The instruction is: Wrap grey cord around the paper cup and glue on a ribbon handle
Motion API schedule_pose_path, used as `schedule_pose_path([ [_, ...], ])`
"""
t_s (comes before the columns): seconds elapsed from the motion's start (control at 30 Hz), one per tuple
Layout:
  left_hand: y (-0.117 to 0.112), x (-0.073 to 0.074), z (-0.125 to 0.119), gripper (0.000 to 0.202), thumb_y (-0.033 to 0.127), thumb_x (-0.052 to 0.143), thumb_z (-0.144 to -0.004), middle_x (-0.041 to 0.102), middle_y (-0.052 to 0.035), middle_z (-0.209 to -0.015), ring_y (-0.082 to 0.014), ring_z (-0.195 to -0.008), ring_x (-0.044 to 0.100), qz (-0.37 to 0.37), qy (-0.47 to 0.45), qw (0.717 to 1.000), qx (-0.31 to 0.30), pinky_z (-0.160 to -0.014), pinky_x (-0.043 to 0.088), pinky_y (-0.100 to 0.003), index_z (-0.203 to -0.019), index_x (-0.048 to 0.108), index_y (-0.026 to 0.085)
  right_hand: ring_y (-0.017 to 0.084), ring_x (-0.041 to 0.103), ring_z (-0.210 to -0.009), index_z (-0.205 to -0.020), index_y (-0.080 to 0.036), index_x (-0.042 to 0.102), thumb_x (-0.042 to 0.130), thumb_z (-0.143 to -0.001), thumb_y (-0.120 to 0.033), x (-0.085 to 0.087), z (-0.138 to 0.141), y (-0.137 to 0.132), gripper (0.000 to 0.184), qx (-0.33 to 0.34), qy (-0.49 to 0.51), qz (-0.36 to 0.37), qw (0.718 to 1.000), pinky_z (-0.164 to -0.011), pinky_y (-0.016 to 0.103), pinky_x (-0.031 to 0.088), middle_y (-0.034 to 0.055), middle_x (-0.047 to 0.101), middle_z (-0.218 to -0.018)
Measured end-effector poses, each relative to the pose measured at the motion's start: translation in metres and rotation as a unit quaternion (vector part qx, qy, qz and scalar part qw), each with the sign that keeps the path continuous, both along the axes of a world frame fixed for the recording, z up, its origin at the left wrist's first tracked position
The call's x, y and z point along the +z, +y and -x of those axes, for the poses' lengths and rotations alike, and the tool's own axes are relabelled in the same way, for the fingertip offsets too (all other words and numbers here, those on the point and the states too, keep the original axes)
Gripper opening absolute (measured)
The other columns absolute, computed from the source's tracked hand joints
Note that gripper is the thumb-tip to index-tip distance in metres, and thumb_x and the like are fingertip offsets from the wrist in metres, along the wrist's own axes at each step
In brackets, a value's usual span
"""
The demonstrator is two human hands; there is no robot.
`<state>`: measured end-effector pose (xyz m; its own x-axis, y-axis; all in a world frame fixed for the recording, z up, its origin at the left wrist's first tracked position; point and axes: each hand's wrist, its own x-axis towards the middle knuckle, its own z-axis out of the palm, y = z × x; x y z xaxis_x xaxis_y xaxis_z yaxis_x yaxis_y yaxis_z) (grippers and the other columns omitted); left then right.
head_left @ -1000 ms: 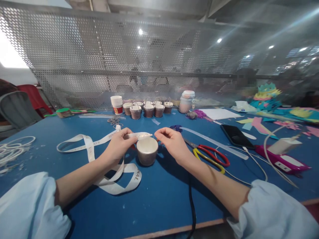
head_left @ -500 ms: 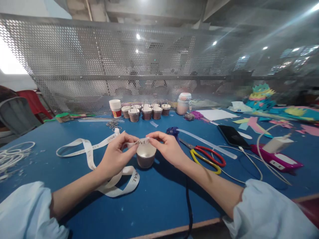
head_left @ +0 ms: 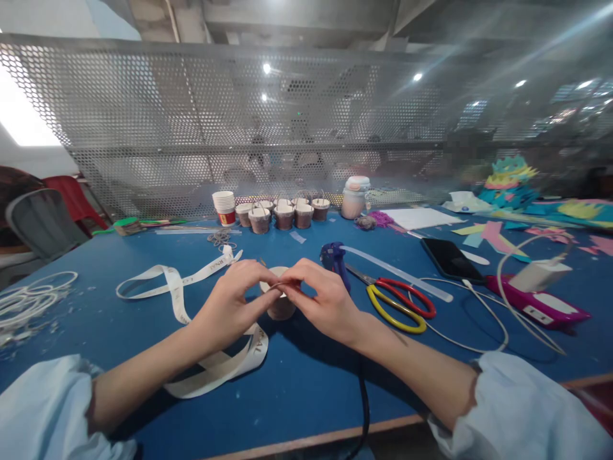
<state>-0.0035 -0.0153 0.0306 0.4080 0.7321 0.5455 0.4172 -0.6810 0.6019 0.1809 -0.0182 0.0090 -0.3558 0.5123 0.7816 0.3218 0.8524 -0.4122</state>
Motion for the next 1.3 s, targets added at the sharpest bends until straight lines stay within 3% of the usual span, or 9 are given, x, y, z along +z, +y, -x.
schedule_pose_path([
  [0.13, 0.001, -0.003, 0.002, 0.017, 0.035, 0.062, -0.080, 0.066, -0.0021, -0.074, -0.0174, -0.073, 0.059, 0.099, -0.071, 0.992, 0.022, -0.073, 0.044, -0.029, -0.071, 0.064, 0.021, 0.012, 0.059, -0.074, -0.087, -0.019, 0.060, 0.056, -0.090, -0.018, 0.004, -0.001, 0.000, 0.005, -0.030, 0.035, 0.015, 0.999, -0.070, 0.025, 0.048, 0.0015, 0.062, -0.081],
  [0.27, 0.004, -0.001, 0.002, 0.022, 0.038, 0.070, -0.073, 0.064, 0.0002, -0.070, -0.0134, -0.066, 0.055, 0.207, -0.194, 0.957, 0.054, -0.062, 0.041, -0.023, -0.071, 0.063, 0.018, 0.013, 0.060, -0.074, -0.089, -0.020, 0.060, 0.057, -0.088, -0.020, 0.008, -0.006, 0.003, 0.004, -0.075, 0.067, 0.029, 0.994, -0.071, 0.027, 0.049, 0.0017, 0.064, -0.082],
  [0.47, 0.004, -0.007, -0.002, 0.025, 0.039, 0.075, -0.070, 0.062, 0.0021, -0.068, -0.0100, -0.062, 0.052, 0.284, -0.261, 0.922, 0.037, -0.059, 0.039, -0.020, -0.071, 0.063, 0.016, 0.016, 0.058, -0.081, -0.102, -0.018, 0.061, 0.059, -0.085, -0.023, 0.007, -0.004, 0.003, 0.018, -0.048, 0.039, 0.084, 0.995, -0.075, 0.030, 0.049, 0.0056, 0.062, -0.093],
  [0.57, 0.001, -0.009, -0.003, 0.023, 0.039, 0.072, -0.073, 0.062, 0.0019, -0.070, -0.0109, -0.065, 0.053, 0.273, -0.233, 0.933, 0.022, -0.062, 0.041, -0.021, -0.073, 0.064, 0.017, 0.017, 0.059, -0.084, -0.100, -0.019, 0.062, 0.059, -0.086, -0.025, 0.006, 0.000, 0.000, 0.015, -0.041, 0.020, 0.091, 0.995, -0.077, 0.031, 0.048, 0.0056, 0.063, -0.092],
  [0.73, -0.004, -0.009, -0.004, 0.018, 0.036, 0.064, -0.081, 0.065, -0.0001, -0.080, -0.0140, -0.077, 0.057, 0.175, -0.126, 0.976, 0.020, -0.074, 0.043, -0.024, -0.080, 0.068, 0.019, 0.016, 0.059, -0.078, -0.083, -0.019, 0.062, 0.054, -0.091, -0.020, 0.003, 0.003, -0.002, 0.012, -0.051, 0.005, 0.033, 0.998, -0.074, 0.031, 0.044, 0.0030, 0.066, -0.080],
  [0.87, -0.006, -0.009, -0.003, 0.014, 0.033, 0.063, -0.082, 0.066, -0.0005, -0.082, -0.0143, -0.080, 0.058, 0.095, -0.113, 0.989, 0.024, -0.077, 0.043, -0.024, -0.082, 0.068, 0.019, 0.016, 0.061, -0.081, -0.089, -0.018, 0.062, 0.052, -0.092, -0.016, 0.002, 0.005, -0.004, 0.010, -0.056, -0.013, -0.002, 0.998, -0.075, 0.031, 0.041, 0.0046, 0.069, -0.086],
  [1.07, -0.009, -0.006, -0.003, 0.018, 0.033, 0.064, -0.080, 0.062, 0.0025, -0.072, -0.0109, -0.069, 0.054, 0.165, -0.217, 0.961, 0.053, -0.067, 0.042, -0.021, -0.070, 0.063, 0.019, 0.014, 0.057, -0.073, -0.078, -0.018, 0.059, 0.051, -0.089, -0.014, 0.007, 0.004, -0.008, 0.014, -0.084, -0.035, 0.041, 0.995, -0.073, 0.031, 0.037, 0.0011, 0.064, -0.075],
  [1.17, -0.008, -0.006, -0.004, 0.019, 0.033, 0.066, -0.079, 0.061, 0.0030, -0.070, -0.0103, -0.067, 0.053, 0.196, -0.243, 0.948, 0.055, -0.065, 0.041, -0.020, -0.069, 0.063, 0.018, 0.015, 0.057, -0.075, -0.082, -0.019, 0.060, 0.051, -0.087, -0.017, 0.009, 0.001, -0.008, 0.011, -0.083, -0.030, 0.054, 0.995, -0.073, 0.032, 0.037, 0.0016, 0.064, -0.078],
  [1.3, -0.011, -0.009, -0.004, 0.019, 0.035, 0.063, -0.081, 0.061, 0.0032, -0.070, -0.0103, -0.067, 0.053, 0.168, -0.213, 0.961, 0.041, -0.065, 0.041, -0.020, -0.072, 0.064, 0.019, 0.016, 0.058, -0.079, -0.091, -0.020, 0.061, 0.055, -0.088, -0.024, 0.008, 0.002, -0.006, 0.008, -0.082, -0.021, 0.060, 0.995, -0.075, 0.032, 0.037, 0.0022, 0.065, -0.085],
])
